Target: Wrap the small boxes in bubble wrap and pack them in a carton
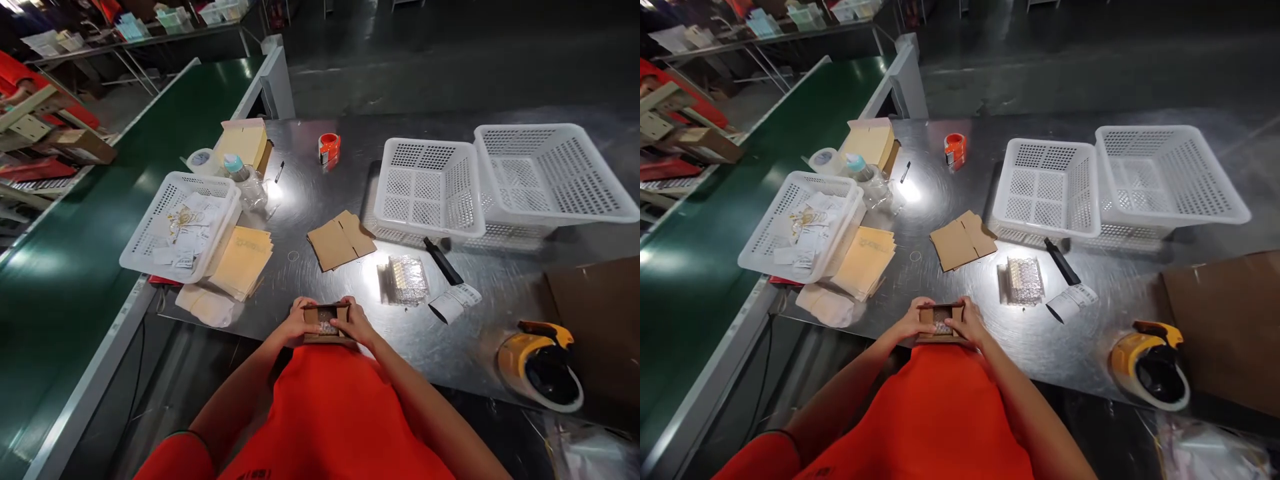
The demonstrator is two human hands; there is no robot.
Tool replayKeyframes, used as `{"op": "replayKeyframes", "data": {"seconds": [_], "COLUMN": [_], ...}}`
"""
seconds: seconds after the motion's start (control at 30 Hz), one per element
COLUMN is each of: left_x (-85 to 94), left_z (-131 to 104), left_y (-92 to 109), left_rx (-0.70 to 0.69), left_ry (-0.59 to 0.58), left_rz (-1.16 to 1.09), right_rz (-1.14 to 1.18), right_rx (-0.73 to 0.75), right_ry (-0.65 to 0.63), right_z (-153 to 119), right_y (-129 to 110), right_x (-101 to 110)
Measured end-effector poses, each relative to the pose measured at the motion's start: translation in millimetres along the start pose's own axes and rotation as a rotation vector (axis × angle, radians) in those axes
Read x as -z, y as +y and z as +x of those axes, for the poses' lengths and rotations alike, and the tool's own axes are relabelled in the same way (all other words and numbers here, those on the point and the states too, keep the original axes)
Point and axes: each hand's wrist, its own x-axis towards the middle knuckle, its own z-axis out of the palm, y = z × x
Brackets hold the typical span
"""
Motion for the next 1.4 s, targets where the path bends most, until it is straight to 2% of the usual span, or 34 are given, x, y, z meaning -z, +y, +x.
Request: {"op": "replayKeyframes", "data": {"seconds": [0.03, 0.1, 0.23, 0.3, 0.37, 0.53, 0.73, 0.9, 1.0, 1.13, 1.27, 1.4], "left_x": [-0.7, 1.3, 7.8, 7.9, 6.0, 1.0, 10.1, 14.5, 11.8, 8.2, -2.3, -16.3], "left_z": [1.3, 1.8, -2.8, -4.9, -7.0, -15.7, -20.2, -18.5, -18.3, -14.1, -5.7, -1.7], "left_y": [-0.4, -1.9, -7.5, -9.3, -9.0, 1.0, 19.9, 13.4, 8.2, 12.4, 13.7, 7.3], "left_rx": [-0.014, -0.037, -0.057, -0.065, -0.072, -0.106, -0.153, -0.226, -0.237, -0.233, -0.16, -0.162], "left_ry": [0.026, -0.002, -0.212, -0.248, -0.218, -0.019, -0.03, -0.074, -0.015, 0.003, 0.123, 0.206], "left_rz": [0.05, 0.06, -0.161, -0.214, -0.149, 0.127, 0.286, 0.266, 0.247, 0.148, 0.014, 0.005], "right_rz": [-0.009, -0.023, -0.032, -0.037, -0.044, -0.05, -0.073, -0.064, -0.049, 0.052, 0.108, 0.098], "right_rx": [-0.005, -0.01, -0.011, -0.012, -0.01, 0.015, 0.086, 0.181, 0.256, 0.306, 0.301, 0.293], "right_ry": [-0.002, -0.005, 0.002, 0.009, 0.01, -0.006, -0.1, -0.188, -0.157, -0.109, -0.111, -0.127], "right_z": [-0.2, -0.5, -1.3, -1.8, -1.8, 0.6, 4.0, 6.8, 5.2, 0.0, 0.8, 2.9], "right_y": [-1.0, -2.4, -2.2, -1.5, -1.0, 2.2, 7.4, 8.0, 10.3, 17.1, 20.0, 15.4], "right_x": [0.6, 1.7, 1.8, 1.0, 0.3, 0.2, 9.3, 23.0, 23.4, 17.5, 14.9, 16.8]}}
